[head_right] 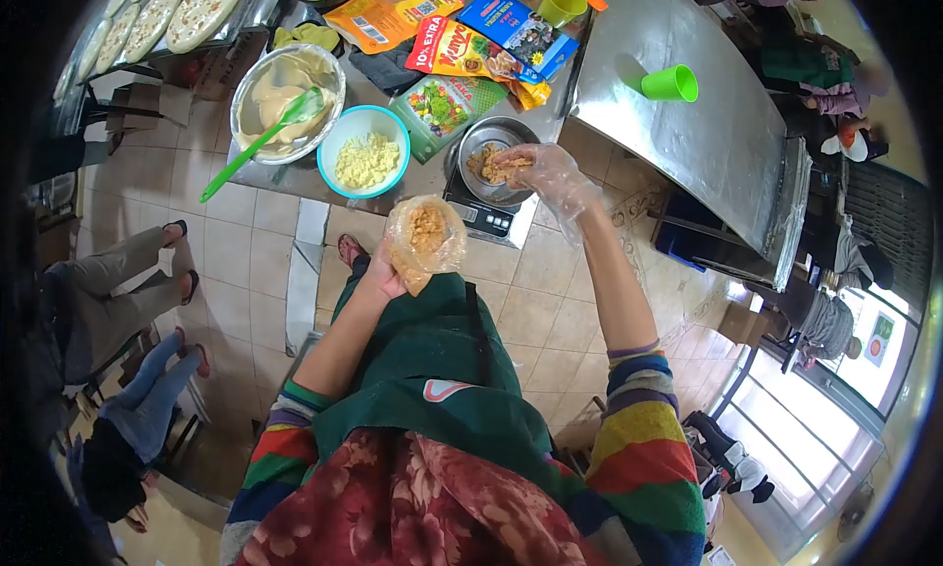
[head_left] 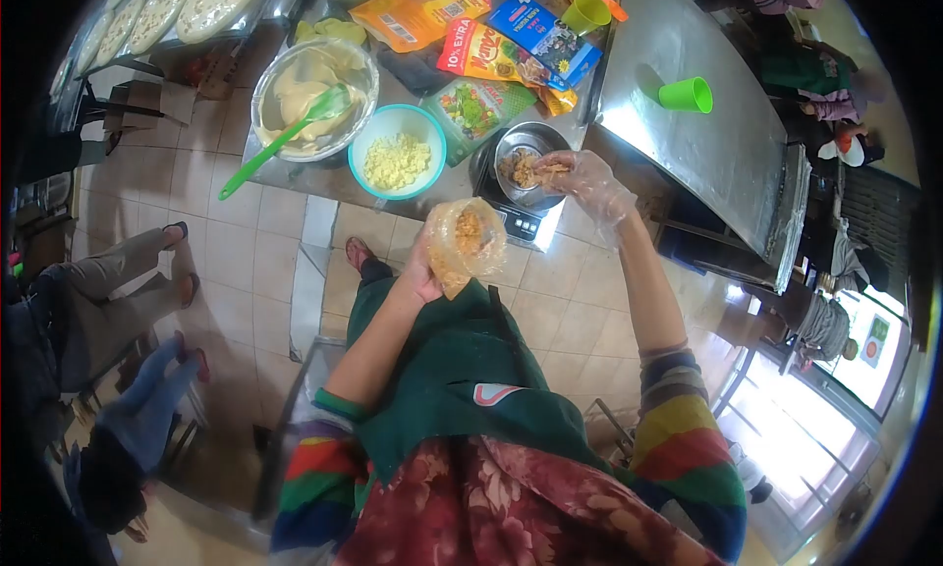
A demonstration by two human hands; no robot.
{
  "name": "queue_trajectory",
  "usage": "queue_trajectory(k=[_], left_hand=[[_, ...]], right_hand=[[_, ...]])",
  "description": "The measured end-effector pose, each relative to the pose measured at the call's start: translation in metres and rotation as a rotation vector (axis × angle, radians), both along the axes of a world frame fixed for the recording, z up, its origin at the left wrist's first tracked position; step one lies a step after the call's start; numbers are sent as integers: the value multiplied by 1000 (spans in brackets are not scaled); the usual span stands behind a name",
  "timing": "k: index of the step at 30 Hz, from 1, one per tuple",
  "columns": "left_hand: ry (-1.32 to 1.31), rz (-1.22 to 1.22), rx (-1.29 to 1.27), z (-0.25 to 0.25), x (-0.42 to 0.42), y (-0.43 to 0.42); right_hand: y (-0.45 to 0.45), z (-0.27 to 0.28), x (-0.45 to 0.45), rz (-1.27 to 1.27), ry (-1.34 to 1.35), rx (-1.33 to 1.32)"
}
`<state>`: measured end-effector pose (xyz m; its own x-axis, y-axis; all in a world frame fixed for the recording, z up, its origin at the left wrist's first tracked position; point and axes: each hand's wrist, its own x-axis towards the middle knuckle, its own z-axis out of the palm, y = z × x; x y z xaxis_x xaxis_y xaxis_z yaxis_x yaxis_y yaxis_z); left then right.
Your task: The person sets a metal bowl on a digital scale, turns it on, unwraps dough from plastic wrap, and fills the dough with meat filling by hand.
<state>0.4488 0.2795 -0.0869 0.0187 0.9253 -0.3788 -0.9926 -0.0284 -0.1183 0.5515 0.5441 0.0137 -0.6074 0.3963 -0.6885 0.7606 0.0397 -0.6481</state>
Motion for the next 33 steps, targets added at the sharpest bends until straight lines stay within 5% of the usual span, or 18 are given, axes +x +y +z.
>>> queue_trajectory(k=[3,6,17,24,27,30,33], left_hand=[[15,-26,-79,2,-3,-9],[1,-14,-78,0,-2,-13],[-142,3,28,1,-1,-15],[14,-56,-103,11,1,-9],[28,-52,-77,8,1,-4],[20,-41,-27,8,1,3],[40,-30,70,14,1,12]], right_hand=[[1,-24,-1,371,112,511],[-3,-41,-7,381,117,742],[-2,-21,-23,403,-8,755],[-3,-43,-14,399,-21,958],[1,-39,-8,261,89,938],[-8,-2,-8,-292,199,64],[-44,56,-10,-191,263,-141]])
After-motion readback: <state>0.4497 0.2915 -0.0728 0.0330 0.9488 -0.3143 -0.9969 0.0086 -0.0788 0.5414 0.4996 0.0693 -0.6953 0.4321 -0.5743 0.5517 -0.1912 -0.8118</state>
